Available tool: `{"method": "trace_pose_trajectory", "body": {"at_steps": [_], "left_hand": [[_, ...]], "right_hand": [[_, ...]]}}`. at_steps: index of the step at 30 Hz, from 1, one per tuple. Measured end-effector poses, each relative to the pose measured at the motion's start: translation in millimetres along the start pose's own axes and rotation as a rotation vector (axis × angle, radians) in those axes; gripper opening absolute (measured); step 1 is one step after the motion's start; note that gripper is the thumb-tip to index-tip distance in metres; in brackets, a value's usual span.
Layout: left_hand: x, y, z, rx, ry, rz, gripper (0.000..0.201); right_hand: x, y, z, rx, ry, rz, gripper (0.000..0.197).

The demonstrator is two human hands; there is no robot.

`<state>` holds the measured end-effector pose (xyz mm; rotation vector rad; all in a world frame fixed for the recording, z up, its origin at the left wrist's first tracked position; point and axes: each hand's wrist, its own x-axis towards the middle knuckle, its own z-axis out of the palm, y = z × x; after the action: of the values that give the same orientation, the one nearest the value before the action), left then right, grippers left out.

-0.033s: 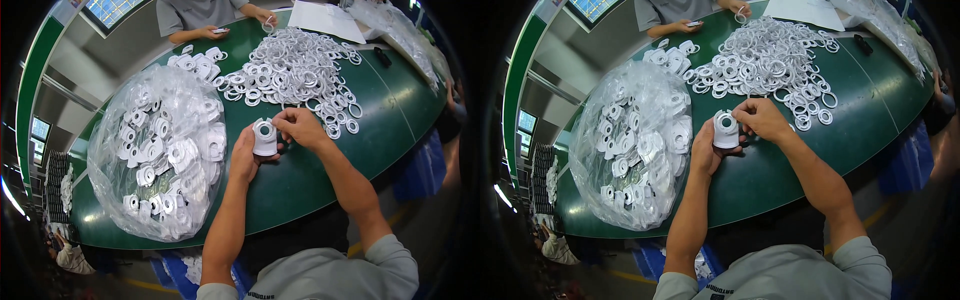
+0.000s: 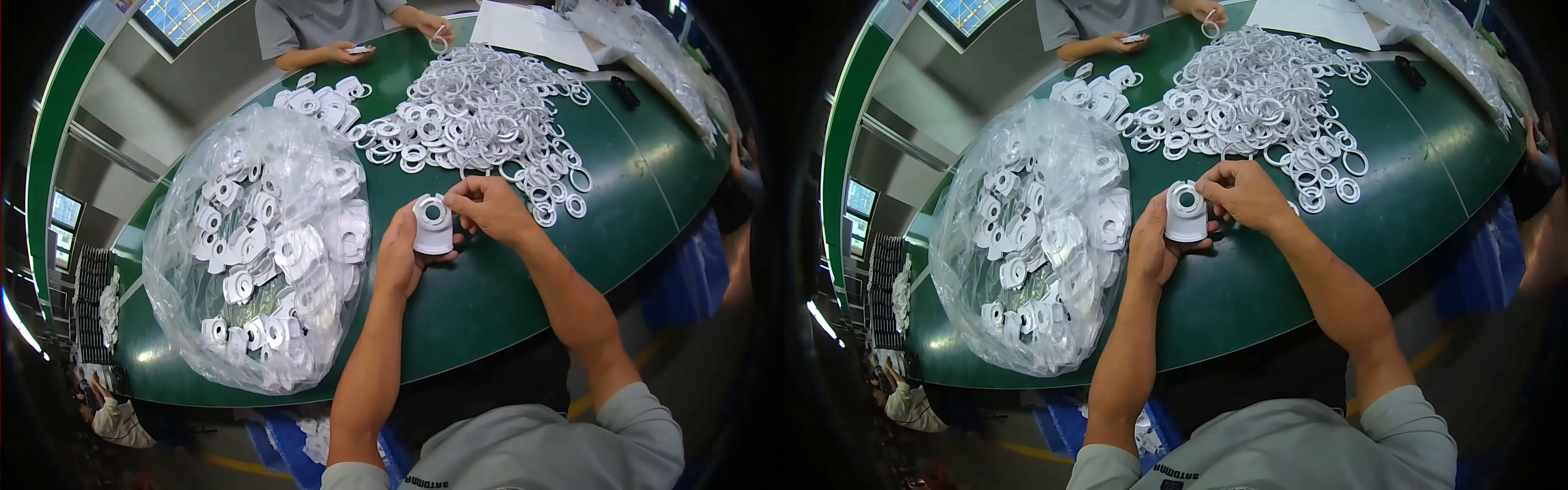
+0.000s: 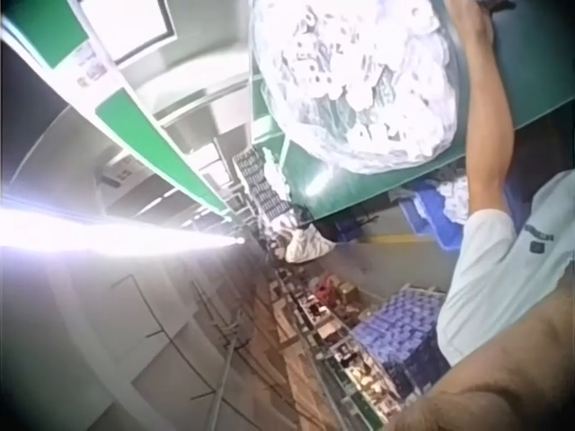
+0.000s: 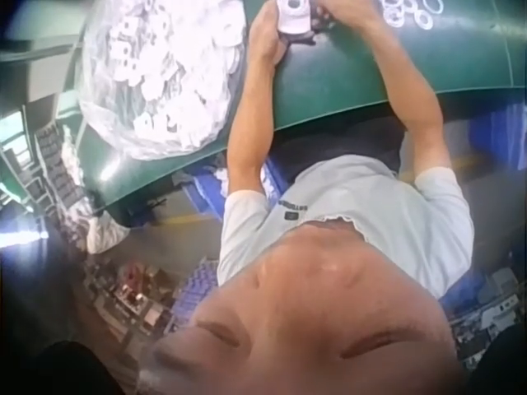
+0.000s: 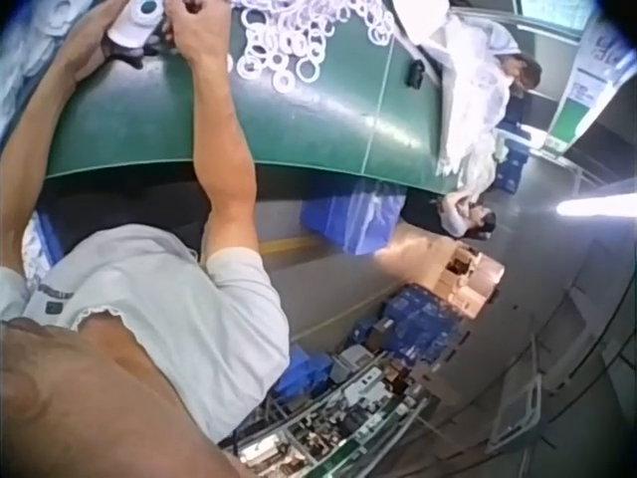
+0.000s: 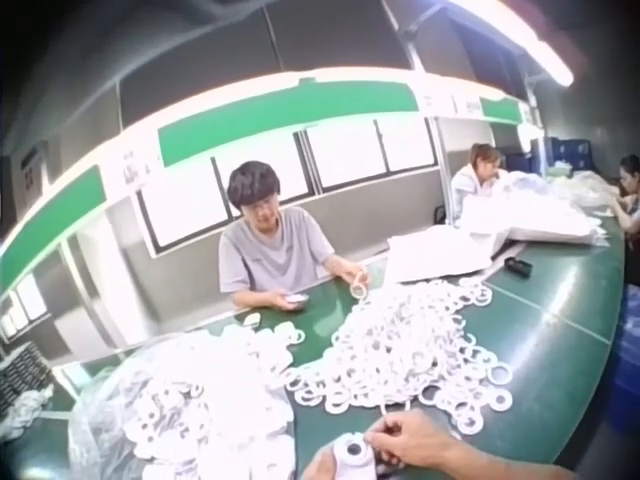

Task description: Assembling small white plastic components with green rings at a factory workstation.

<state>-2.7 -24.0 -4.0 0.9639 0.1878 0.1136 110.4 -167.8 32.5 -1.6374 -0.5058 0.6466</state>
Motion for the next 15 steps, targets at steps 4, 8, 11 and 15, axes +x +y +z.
{"method": "trace_pose_trajectory", "body": {"at_steps": [4, 8, 11, 15], "left_hand": [[-1.3, 2.2, 4.3, 0.008, -0.003, 0.007, 0.050], [-0.6, 1.7, 1.8, 0.014, -0.016, 0.017, 0.049], [0.1, 1.2, 1.8, 0.007, -0.010, 0.000, 0.048], [0.4, 1.9, 1.9, 0.022, -0.005, -0.001, 0.046]], "right_hand": [[0.8, 4.0, 0.2, -0.064, 0.044, -0.042, 0.021], [-1.2, 1.3, 2.9, -0.099, 0.061, -0.025, 0.020], [-0.2, 2.9, 2.5, -0.132, 0.068, -0.029, 0.019], [-3.0, -0.6, 3.1, -0.186, 0.071, -0.060, 0.019]]}}
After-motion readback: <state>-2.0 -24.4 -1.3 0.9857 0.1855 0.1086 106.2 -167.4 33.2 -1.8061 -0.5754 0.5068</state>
